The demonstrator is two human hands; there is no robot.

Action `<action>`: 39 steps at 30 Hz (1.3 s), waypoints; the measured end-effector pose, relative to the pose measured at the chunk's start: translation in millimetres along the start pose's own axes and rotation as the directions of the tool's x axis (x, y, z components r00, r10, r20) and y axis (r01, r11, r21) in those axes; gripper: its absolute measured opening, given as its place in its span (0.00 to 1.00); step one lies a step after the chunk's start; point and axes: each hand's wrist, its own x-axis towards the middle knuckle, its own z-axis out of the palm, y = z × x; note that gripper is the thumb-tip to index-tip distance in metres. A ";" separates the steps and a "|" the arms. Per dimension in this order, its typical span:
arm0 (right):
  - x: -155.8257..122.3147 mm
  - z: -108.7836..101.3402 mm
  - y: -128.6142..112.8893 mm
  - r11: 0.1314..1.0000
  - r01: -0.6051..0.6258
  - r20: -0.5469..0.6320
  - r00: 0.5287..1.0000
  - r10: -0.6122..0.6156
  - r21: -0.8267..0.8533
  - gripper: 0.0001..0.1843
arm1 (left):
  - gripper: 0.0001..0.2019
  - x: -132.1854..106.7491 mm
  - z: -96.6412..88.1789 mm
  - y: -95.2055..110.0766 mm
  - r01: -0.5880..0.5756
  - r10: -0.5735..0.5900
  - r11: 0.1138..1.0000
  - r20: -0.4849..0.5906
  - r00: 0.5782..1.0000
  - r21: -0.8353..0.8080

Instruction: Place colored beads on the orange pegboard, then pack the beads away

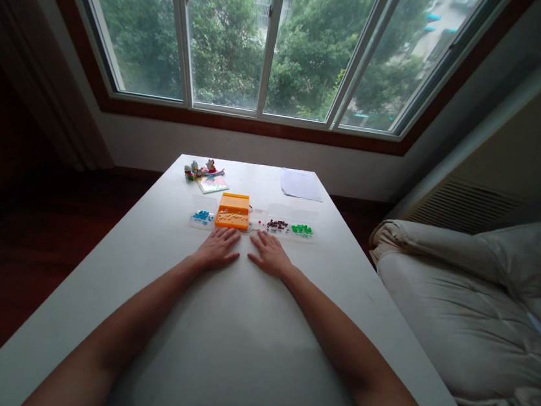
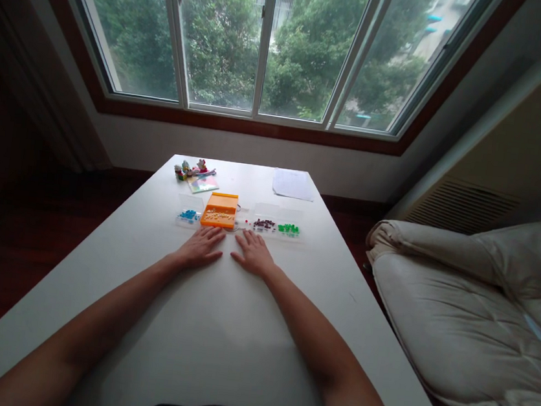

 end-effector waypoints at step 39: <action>-10.0 -18.6 -7.8 0.999 -0.039 0.098 0.995 0.037 0.022 0.47 | 0.45 -7.5 -8.7 8.5 0.039 -0.039 0.999 0.098 0.994 0.000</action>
